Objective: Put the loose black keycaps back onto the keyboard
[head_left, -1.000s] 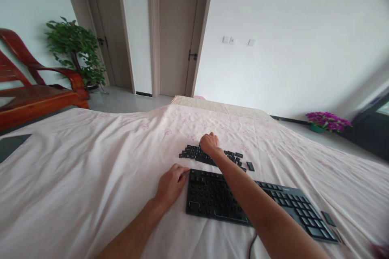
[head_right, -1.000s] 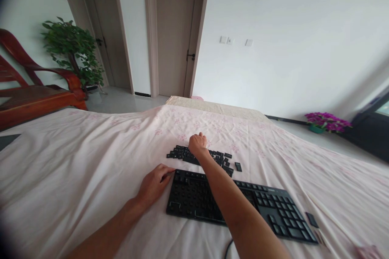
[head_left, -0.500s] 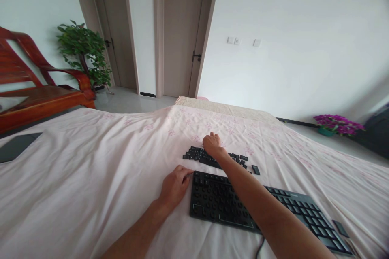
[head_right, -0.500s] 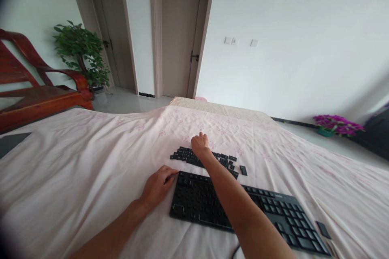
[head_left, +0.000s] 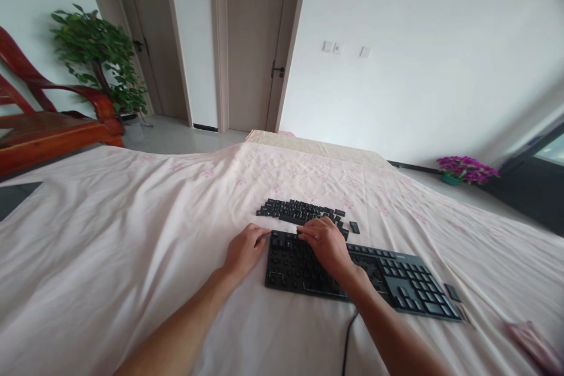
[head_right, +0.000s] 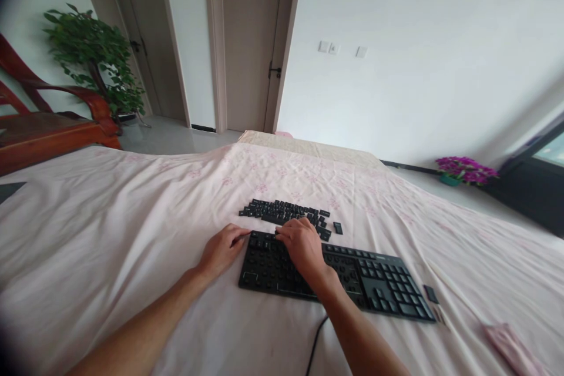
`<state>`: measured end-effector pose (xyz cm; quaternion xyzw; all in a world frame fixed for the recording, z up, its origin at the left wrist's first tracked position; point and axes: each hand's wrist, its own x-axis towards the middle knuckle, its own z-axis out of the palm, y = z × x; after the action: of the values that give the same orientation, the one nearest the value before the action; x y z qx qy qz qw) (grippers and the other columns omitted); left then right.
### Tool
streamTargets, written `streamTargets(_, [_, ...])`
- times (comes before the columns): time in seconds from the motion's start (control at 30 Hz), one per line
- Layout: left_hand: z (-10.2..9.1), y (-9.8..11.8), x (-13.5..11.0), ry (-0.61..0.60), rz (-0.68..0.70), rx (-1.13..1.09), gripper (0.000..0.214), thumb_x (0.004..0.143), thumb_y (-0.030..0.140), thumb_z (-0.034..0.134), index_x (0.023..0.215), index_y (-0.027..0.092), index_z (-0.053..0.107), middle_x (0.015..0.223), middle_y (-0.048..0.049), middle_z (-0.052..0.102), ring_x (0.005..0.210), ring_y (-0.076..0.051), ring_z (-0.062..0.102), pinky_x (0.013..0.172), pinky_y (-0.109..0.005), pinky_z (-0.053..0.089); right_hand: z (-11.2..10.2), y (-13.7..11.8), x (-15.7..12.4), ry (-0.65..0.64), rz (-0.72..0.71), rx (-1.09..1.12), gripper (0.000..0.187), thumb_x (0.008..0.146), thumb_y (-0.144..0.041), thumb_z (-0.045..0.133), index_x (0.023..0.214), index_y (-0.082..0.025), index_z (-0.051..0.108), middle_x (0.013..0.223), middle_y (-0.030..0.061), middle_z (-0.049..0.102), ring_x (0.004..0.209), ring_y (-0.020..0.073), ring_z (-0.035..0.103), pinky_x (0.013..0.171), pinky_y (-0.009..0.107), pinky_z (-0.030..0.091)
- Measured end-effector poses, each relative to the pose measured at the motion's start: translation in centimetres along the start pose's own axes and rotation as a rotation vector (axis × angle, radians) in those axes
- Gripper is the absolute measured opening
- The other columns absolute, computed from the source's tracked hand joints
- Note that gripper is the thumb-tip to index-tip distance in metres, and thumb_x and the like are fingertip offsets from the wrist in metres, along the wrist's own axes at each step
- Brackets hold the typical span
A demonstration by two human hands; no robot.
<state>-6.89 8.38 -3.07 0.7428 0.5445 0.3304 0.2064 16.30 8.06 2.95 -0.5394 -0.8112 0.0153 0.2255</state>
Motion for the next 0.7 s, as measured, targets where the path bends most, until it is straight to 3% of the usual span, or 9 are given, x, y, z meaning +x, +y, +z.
streamTargets(0.2, [-0.3, 0.3, 0.0, 0.006, 0.003, 0.007, 0.031, 0.083, 0.015, 0.049, 0.106, 0.024, 0.068, 0.107, -0.0020, 0.065, 0.097, -0.015, 0.061, 0.087, -0.024, 0.044, 0.6, -1.7, -2.9, 0.015, -0.009, -0.098, 0.017, 0.087, -0.033, 0.059, 0.098, -0.033, 0.072, 0.093, -0.0001, 0.068, 0.088, 0.0179, 0.051, 0.079, 0.031, 0.038])
streamTargets(0.7, [0.0, -0.1, 0.0, 0.010, 0.014, 0.017, 0.030, 0.084, 0.016, 0.050, 0.106, 0.024, 0.068, 0.107, -0.0023, 0.065, 0.096, -0.015, 0.061, 0.086, -0.025, 0.045, 1.2, -2.9, -2.3, -0.067, -0.097, -0.388, 0.014, 0.091, -0.027, 0.053, 0.091, -0.026, 0.066, 0.089, 0.0028, 0.061, 0.088, 0.0191, 0.046, 0.075, 0.033, 0.031])
